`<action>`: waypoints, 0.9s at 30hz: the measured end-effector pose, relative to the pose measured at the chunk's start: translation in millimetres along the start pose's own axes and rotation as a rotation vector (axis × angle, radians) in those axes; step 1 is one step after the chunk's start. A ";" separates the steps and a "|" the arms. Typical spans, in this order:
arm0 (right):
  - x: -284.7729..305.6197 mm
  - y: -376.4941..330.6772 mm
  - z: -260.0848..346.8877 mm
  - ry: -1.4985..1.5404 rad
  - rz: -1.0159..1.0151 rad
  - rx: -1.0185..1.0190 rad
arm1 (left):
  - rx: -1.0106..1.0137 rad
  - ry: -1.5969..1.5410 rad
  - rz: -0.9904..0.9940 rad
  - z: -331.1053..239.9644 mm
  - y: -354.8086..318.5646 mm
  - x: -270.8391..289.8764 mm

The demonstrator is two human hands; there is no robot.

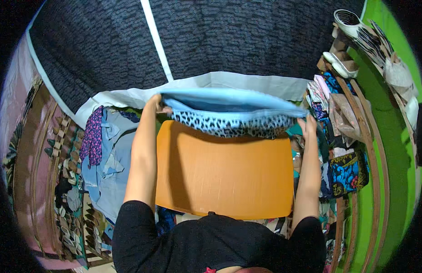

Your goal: The person is folding different pieces of patterned fabric on an orange table and placing the folded bundles onto a wooden shelf.

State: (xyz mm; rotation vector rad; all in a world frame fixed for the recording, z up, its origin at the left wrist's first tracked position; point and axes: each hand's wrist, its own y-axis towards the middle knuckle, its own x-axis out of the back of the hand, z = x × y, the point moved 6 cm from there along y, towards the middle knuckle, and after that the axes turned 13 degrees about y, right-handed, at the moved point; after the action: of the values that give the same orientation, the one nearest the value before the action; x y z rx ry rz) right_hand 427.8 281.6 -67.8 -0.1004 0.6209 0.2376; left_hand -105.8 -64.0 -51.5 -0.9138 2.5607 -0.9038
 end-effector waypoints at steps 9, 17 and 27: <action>-53.1 9.6 160.2 -0.045 -0.232 0.726 | -1.287 -0.274 -0.109 -214.0 -104.2 -85.2; -30.0 -8.1 146.5 -0.099 -0.276 0.511 | -1.022 1.065 -1.434 -208.3 -193.1 -13.7; 74.2 -172.3 39.1 -0.604 -0.286 0.520 | -1.065 1.166 -0.389 11.0 -165.0 81.3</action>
State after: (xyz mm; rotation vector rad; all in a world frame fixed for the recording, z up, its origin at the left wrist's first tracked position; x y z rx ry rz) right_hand 551.4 135.4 -76.0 0.3730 0.0475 -0.1760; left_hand -84.8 -221.4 41.9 -1.4517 4.1070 0.0960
